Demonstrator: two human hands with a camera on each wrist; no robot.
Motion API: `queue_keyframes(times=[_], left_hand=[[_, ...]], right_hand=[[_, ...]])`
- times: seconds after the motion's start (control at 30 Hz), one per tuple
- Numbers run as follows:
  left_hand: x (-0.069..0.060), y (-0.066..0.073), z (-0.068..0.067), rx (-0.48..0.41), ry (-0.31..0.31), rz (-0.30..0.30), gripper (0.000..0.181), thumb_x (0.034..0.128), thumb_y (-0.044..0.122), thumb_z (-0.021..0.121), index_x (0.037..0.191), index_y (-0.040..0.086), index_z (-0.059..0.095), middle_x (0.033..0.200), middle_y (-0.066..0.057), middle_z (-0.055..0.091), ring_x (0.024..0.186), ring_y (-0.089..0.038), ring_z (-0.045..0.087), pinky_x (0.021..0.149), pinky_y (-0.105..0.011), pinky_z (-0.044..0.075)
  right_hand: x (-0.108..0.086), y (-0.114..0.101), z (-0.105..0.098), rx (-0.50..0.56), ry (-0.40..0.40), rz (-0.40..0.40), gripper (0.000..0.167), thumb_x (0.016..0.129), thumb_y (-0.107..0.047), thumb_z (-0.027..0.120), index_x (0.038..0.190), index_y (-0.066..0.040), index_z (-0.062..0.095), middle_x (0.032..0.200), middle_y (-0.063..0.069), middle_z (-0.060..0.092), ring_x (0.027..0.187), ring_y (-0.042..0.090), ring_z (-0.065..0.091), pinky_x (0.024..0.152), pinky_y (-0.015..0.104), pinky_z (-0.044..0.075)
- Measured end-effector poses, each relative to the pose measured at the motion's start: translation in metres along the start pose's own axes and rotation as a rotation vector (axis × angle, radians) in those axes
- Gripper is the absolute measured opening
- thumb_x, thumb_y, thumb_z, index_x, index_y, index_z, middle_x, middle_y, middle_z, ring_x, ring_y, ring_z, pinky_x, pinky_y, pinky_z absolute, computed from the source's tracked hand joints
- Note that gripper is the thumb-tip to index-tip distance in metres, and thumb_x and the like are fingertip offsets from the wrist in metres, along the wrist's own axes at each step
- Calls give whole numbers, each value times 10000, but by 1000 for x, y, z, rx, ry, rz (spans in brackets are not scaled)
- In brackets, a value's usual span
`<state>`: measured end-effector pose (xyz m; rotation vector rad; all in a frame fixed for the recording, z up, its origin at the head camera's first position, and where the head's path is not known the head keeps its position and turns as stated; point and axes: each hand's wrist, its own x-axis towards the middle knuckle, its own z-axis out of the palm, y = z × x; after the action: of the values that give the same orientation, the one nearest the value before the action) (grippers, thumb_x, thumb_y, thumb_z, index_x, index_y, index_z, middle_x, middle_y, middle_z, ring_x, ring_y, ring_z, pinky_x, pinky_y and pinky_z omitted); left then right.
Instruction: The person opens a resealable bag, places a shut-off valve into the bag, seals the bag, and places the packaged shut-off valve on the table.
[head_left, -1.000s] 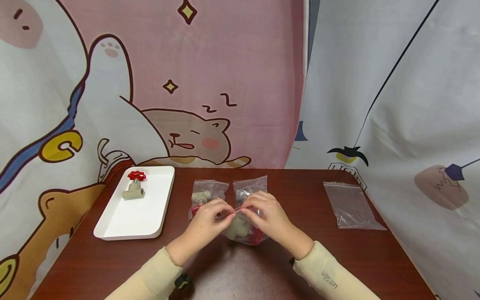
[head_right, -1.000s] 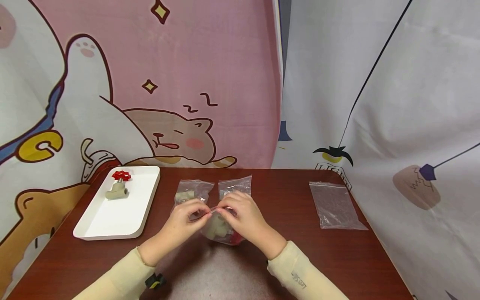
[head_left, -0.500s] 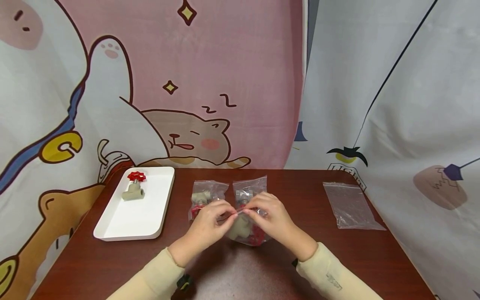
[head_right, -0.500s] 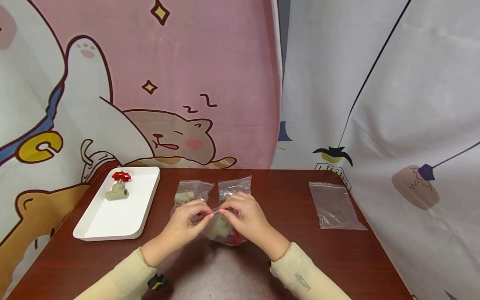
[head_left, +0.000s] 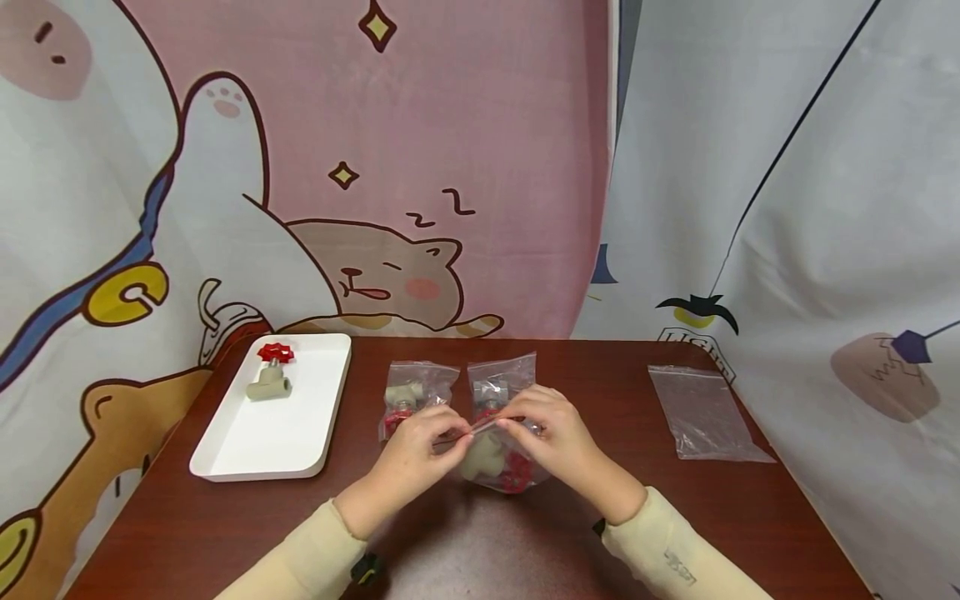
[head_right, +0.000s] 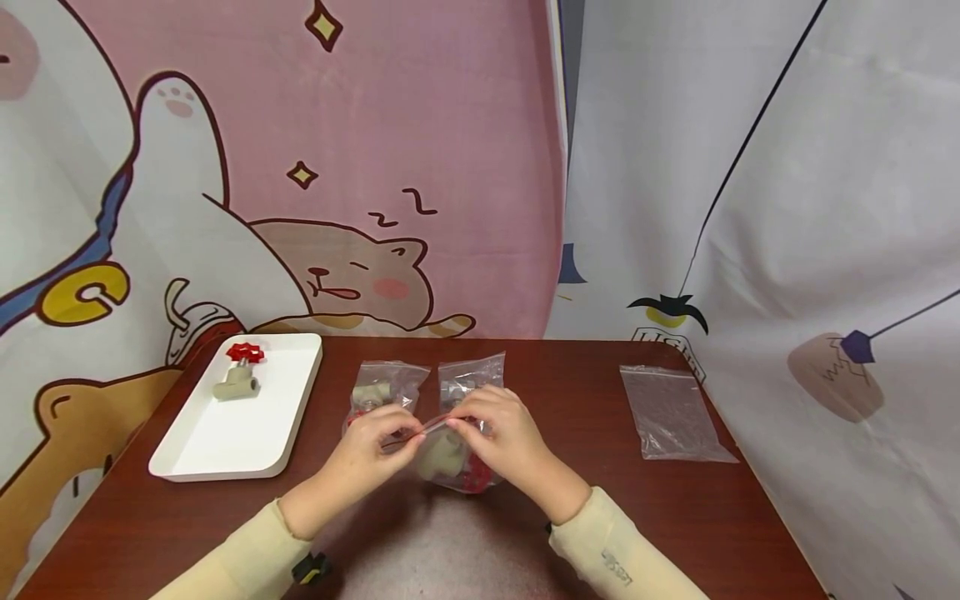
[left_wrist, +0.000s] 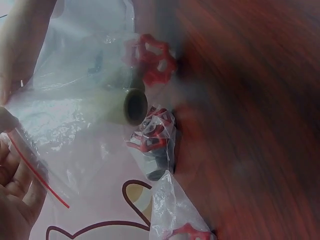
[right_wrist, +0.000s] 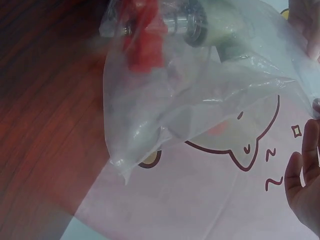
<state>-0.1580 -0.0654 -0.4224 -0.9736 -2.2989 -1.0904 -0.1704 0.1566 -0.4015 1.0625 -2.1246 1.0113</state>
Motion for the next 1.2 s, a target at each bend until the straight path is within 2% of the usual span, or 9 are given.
queue_keyframes(times=[0.17,0.5,0.73,0.87,1.07,1.13,1.2], left_hand=[[-3,-2,-1,16,-9,0,79,810,115,705,837,183,675,838,114,615,796,-4,567,716,-140,488],[-8,-6,-3,17,-10,-4,24,826,156,701,845,145,694,856,114,623,801,6,574,720,-125,492],[-11,-8,-3,34,0,-23,87,786,114,733,838,171,692,852,112,631,785,-2,569,704,-146,493],[-12,-9,-4,40,5,-30,103,775,111,746,840,172,695,855,111,633,784,-4,570,706,-145,495],[-15,-13,-4,27,-3,-30,44,804,134,723,840,136,697,856,99,632,769,-9,570,699,-118,483],[-16,-16,-5,24,-3,-27,25,816,138,710,835,128,698,848,103,629,757,-3,565,690,-105,472],[-19,-19,-5,20,1,-18,21,830,143,696,830,123,696,839,108,624,747,3,560,684,-94,462]], right_hand=[[-1,1,-2,4,-9,31,123,738,-83,786,824,-153,731,764,-74,681,755,71,590,729,277,442],[-2,2,-6,62,-9,61,59,783,-93,755,824,-130,733,752,-47,671,668,74,512,607,187,381],[-3,7,-6,92,21,60,130,718,13,772,809,-71,730,727,5,677,633,98,502,613,55,317],[2,1,-9,98,27,68,160,680,83,766,784,-30,718,707,49,673,612,143,500,610,62,300],[15,-24,-19,98,18,72,114,705,87,748,770,5,704,690,81,662,605,164,490,581,101,320],[15,-23,-20,100,18,77,91,717,72,747,771,13,702,694,83,663,612,166,499,590,98,331],[10,-14,-18,104,20,81,60,741,33,747,778,11,704,706,69,668,637,155,524,614,105,363]])
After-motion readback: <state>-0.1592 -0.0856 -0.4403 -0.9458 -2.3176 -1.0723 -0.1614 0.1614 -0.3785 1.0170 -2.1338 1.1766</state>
